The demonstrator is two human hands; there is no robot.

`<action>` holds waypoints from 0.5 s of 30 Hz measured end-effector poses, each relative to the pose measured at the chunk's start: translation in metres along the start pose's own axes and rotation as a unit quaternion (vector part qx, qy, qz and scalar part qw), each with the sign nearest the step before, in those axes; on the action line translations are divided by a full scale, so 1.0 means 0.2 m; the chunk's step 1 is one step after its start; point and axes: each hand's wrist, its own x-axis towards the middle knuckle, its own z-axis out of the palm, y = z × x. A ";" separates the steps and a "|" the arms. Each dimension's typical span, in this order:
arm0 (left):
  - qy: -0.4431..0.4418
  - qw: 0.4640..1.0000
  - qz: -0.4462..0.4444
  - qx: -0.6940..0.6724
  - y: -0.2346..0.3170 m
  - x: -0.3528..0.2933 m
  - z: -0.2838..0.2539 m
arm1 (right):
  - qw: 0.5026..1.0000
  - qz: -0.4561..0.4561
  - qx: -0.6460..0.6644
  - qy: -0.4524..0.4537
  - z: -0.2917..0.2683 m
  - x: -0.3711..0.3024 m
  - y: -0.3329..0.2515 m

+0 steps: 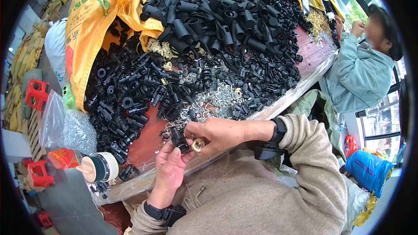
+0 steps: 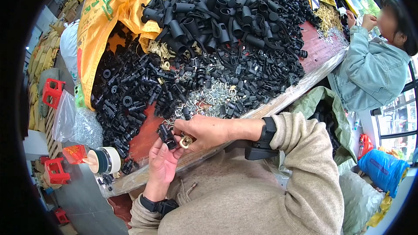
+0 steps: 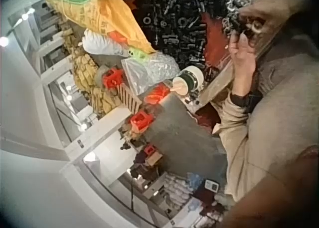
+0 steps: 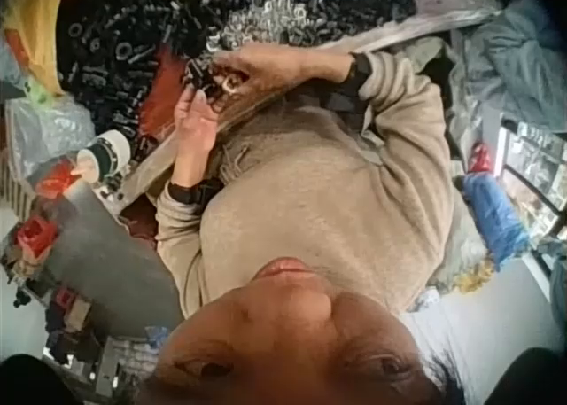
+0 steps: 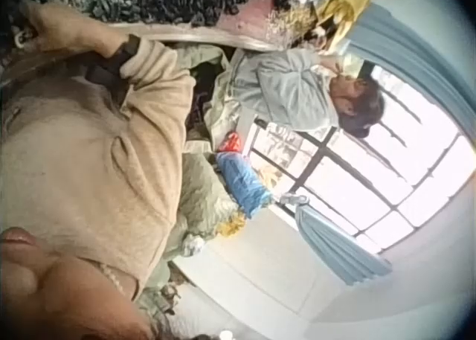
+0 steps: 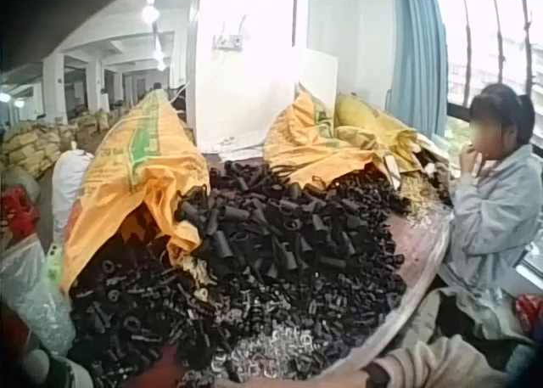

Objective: The person assembles components by hand, picking up a black plastic housing and a small beige part from the table. They insert the beige part into the housing, then press a black plastic sleeve over the assembly before setting it aside.

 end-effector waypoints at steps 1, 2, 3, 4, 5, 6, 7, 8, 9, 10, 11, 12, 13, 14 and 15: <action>0.001 1.000 0.000 -0.001 0.00 0.00 0.00 | 1.000 -0.007 0.009 0.002 0.00 0.00 0.00; 0.003 1.000 0.004 0.001 -0.01 0.00 -0.01 | 1.000 -0.015 0.017 0.004 0.00 -0.01 0.01; 0.005 1.000 0.008 0.004 -0.02 0.00 -0.02 | 0.999 -0.022 0.026 0.006 0.00 -0.01 0.01; 0.006 1.000 0.012 0.006 -0.02 0.00 -0.02 | 0.999 -0.022 0.027 0.006 0.00 -0.01 0.02; 0.007 1.000 0.012 0.006 -0.02 0.00 -0.02 | 0.999 -0.036 0.011 0.003 0.00 -0.01 0.04; 0.000 1.000 0.015 0.005 -0.01 0.00 -0.01 | 0.999 -0.051 -0.005 0.000 0.00 0.00 0.04; -0.007 1.000 0.017 0.005 -0.01 0.00 -0.01 | 0.998 -0.065 -0.021 -0.003 -0.01 0.00 0.05; -0.014 1.000 0.020 0.005 -0.01 0.00 0.00 | 0.998 -0.065 -0.021 -0.003 -0.01 0.00 0.05; -0.013 1.000 0.020 0.005 0.00 0.00 0.00 | 0.999 -0.028 0.004 -0.043 -0.03 0.01 0.04; -0.020 1.000 0.017 0.013 0.00 -0.01 0.00 | 0.996 0.010 0.030 -0.084 -0.03 0.01 0.03; -0.026 0.999 0.014 0.021 -0.01 -0.01 0.00 | 0.989 0.048 0.055 -0.125 -0.03 0.01 0.02; -0.031 0.999 0.012 0.029 -0.01 -0.01 0.00 | 0.989 0.048 0.056 -0.127 -0.02 0.02 0.03; -0.029 0.999 0.012 0.029 -0.01 -0.01 0.00 | 0.989 0.052 0.082 -0.111 -0.01 0.02 0.06; -0.024 1.000 0.009 0.014 0.00 0.00 0.00 | 0.988 0.056 0.109 -0.095 0.00 0.01 0.08; -0.019 1.000 0.007 0.000 0.00 0.00 0.00 | 0.986 0.060 0.135 -0.080 0.01 0.01 0.10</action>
